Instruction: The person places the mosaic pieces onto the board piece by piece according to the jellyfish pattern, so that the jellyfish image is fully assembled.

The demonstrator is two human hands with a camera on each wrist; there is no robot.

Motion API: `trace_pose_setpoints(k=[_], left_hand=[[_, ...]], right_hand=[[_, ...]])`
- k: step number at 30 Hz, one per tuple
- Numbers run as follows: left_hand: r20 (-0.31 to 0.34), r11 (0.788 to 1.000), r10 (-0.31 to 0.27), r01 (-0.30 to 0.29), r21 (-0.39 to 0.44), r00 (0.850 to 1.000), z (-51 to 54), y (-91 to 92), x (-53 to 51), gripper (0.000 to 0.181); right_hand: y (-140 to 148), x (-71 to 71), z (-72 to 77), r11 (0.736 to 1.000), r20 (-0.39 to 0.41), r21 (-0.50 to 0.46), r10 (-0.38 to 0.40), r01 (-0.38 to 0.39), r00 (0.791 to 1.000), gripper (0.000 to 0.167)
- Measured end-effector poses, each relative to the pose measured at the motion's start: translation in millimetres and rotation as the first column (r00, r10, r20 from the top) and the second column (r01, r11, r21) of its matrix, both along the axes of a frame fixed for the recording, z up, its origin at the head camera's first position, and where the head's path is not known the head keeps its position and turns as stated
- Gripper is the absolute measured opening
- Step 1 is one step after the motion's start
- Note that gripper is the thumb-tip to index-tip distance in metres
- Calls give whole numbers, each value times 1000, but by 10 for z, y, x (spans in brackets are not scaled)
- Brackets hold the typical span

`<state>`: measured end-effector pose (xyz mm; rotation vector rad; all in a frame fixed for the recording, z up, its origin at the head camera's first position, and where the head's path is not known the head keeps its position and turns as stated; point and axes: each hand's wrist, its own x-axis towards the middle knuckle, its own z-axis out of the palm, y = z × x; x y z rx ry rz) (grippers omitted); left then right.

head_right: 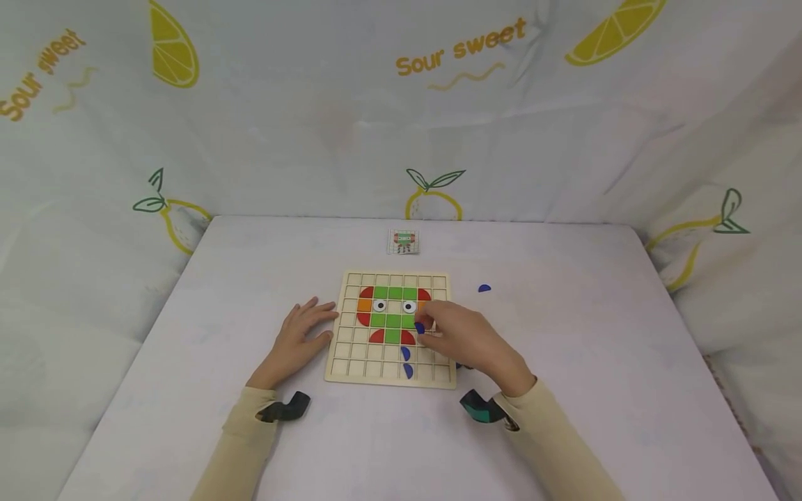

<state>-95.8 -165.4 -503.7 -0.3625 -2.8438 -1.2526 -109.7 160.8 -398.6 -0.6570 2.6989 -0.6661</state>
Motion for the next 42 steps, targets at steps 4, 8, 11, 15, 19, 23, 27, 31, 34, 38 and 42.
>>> trace_pose_setpoints(k=[4,8,11,15,19,23,27,31,34,38,42], left_hand=[[7,1000,3,-3,-1,1000,5,1,4,36],[12,1000,4,-4,-6,1000,4,0,0,35],[11,1000,-2,2,-3,1000,12,-1,-1,35],[7,1000,-8,8,0,1000,18,2,1,34],[1,1000,-9,9,-1,1000,5,2,-1,34],[-5,1000,-9,9,-1,1000,-3,1,0,35],[-9,1000,-4,4,6,1000,6,2,5,35],[-7,1000,-1,1,5,1000,12,4,3,35],[1,1000,0,0,1,1000,10,4,0,35],[13,1000,4,-4,1,1000,10,2,2,35],[14,1000,6,-6,3,1000,9,-3,6,34]], right_hand=[[-110,-23,-60,1000,6,13,22,-23,1000,29],[-230,-35,-156,998,-34,18,64,-64,997,27],[-306,-30,-245,995,-105,32,98,-95,990,26],[-364,-9,-340,991,-169,44,135,-129,976,23],[-389,9,-396,985,-190,55,168,-161,967,20],[-402,22,-424,981,-210,86,190,-175,959,20],[-408,28,-427,977,-207,94,205,-189,957,22],[-415,29,-425,975,-199,98,216,-199,956,24],[-418,28,-429,974,-200,103,221,-204,954,24],[-421,27,-438,973,-189,103,223,-206,956,25],[-425,27,-445,973,-180,105,224,-208,958,26]])
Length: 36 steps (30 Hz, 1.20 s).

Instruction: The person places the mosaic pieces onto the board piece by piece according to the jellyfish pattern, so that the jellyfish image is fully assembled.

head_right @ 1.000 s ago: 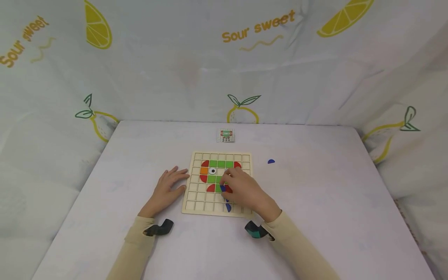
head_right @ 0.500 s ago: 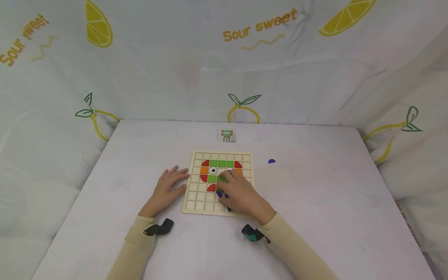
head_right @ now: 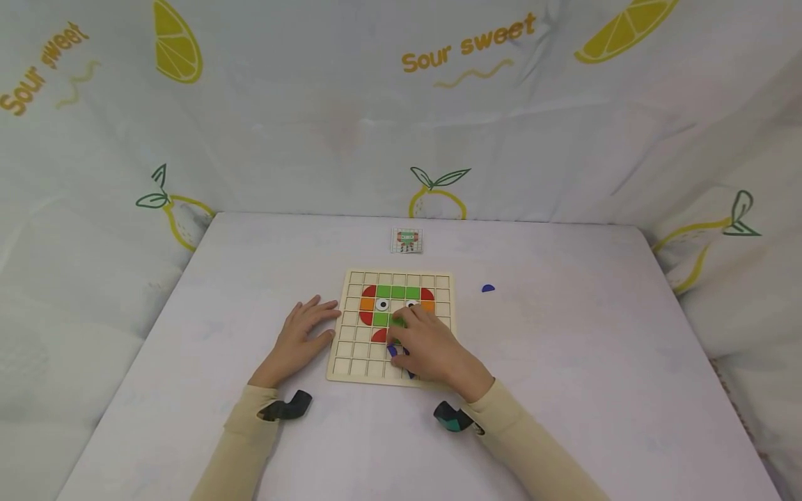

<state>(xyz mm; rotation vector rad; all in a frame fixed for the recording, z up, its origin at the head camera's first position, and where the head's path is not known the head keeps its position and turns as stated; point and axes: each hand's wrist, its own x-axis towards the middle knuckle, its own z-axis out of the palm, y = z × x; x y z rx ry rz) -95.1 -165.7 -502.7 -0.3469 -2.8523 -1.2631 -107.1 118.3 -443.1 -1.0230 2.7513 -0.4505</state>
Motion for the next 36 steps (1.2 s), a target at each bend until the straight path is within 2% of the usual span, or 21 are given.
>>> trace_pose_setpoints(k=[5,11,15,19,24,29,36], left_hand=[[1,1000,3,-3,3,1000,6,5,-2,35],[-6,1000,5,-5,-7,1000,13,-1,-6,35],[-14,1000,8,-8,-9,1000,3,-7,-3,35],[-22,1000,2,-2,-4,1000,-25,-4,-7,36],[-27,1000,-2,2,-12,1000,-56,8,-15,36],[-18,1000,3,-4,-18,1000,-35,10,-12,35],[-28,1000,1,-1,-6,1000,-31,4,-19,35]], right_hand=[[12,-5,22,1000,17,10,-5,5,1000,29],[92,-69,130,997,50,-35,-64,66,997,31],[223,-138,246,988,133,-88,-115,127,984,34],[451,-204,337,969,202,-102,-201,225,959,38],[808,-298,379,948,193,-98,-282,304,940,38],[1074,-415,433,946,167,-76,-298,314,940,38],[1252,-608,430,946,192,-53,-304,319,933,38]])
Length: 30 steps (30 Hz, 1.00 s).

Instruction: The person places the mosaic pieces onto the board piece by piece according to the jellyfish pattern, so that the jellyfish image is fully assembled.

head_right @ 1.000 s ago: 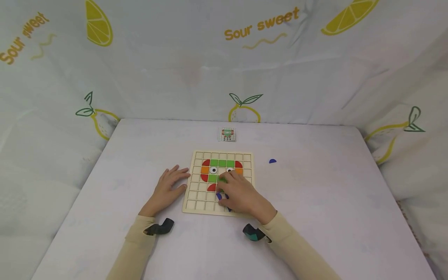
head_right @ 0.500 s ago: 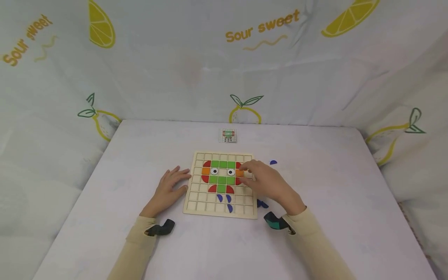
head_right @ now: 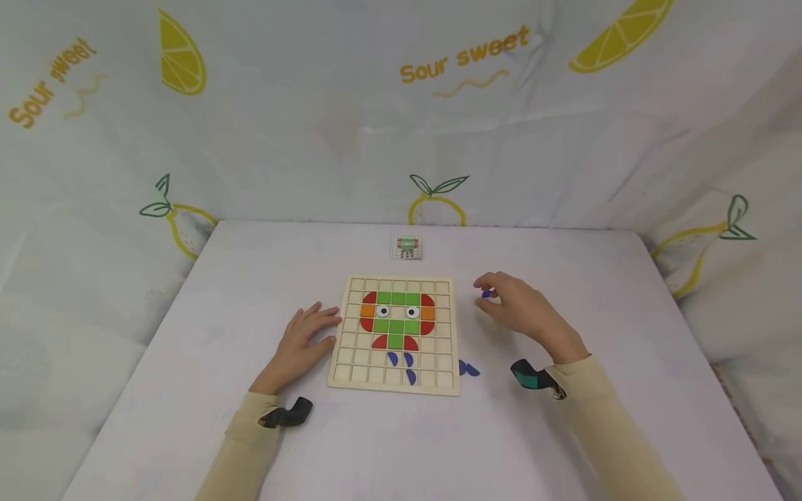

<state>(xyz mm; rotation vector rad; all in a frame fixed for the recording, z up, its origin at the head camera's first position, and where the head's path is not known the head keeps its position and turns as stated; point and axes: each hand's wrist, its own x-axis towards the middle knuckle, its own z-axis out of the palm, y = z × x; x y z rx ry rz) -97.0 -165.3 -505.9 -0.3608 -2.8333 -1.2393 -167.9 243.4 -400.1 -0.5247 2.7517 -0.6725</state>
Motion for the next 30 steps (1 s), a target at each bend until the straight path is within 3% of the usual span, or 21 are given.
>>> trace_pose_setpoints(k=[5,11,23,30], left_hand=[[-2,1000,3,-3,0,1000,-12,0,8,36],[-12,1000,1,-1,10,1000,-15,3,4,37],[-33,1000,5,-5,-6,999,-38,11,1,35],[-14,1000,2,-2,2,1000,-8,10,15,36]], right_hand=[[15,-102,-47,998,-20,69,6,-5,1000,36],[30,-205,-128,997,0,81,-4,3,1000,35],[79,-286,-306,992,38,125,-30,25,999,37],[24,-292,-367,978,-43,208,-20,28,999,32]])
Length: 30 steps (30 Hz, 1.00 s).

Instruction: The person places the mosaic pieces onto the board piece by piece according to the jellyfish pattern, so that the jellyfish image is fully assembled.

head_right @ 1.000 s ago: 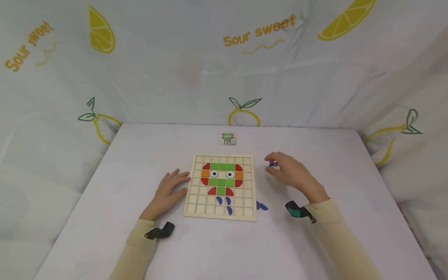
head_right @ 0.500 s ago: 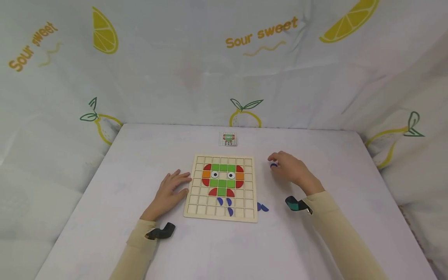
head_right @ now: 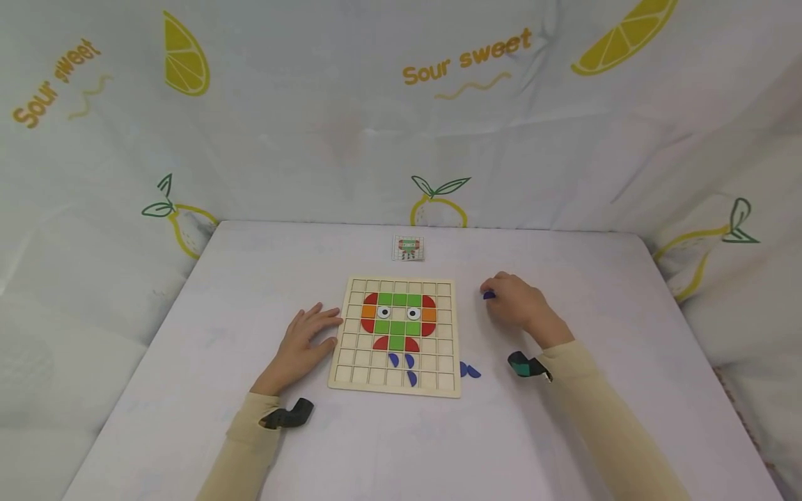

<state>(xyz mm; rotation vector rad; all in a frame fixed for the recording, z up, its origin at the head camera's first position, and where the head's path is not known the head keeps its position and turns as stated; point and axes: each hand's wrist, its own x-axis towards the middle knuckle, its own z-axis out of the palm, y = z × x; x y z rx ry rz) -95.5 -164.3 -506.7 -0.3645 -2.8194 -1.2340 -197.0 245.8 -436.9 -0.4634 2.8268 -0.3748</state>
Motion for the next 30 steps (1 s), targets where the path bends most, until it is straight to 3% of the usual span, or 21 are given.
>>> trace_pose_setpoints(k=[10,16,30], left_hand=[[14,1000,2,-2,1,1000,13,5,3,37],[13,1000,2,-2,-6,1000,3,2,-2,36],[8,1000,6,-6,-6,1000,8,7,0,36]], right_hand=[[-62,67,-3,996,-62,80,-21,25,998,27],[-61,79,-28,997,-78,72,-25,30,997,21],[-60,199,-27,1000,-29,13,-26,26,999,18]])
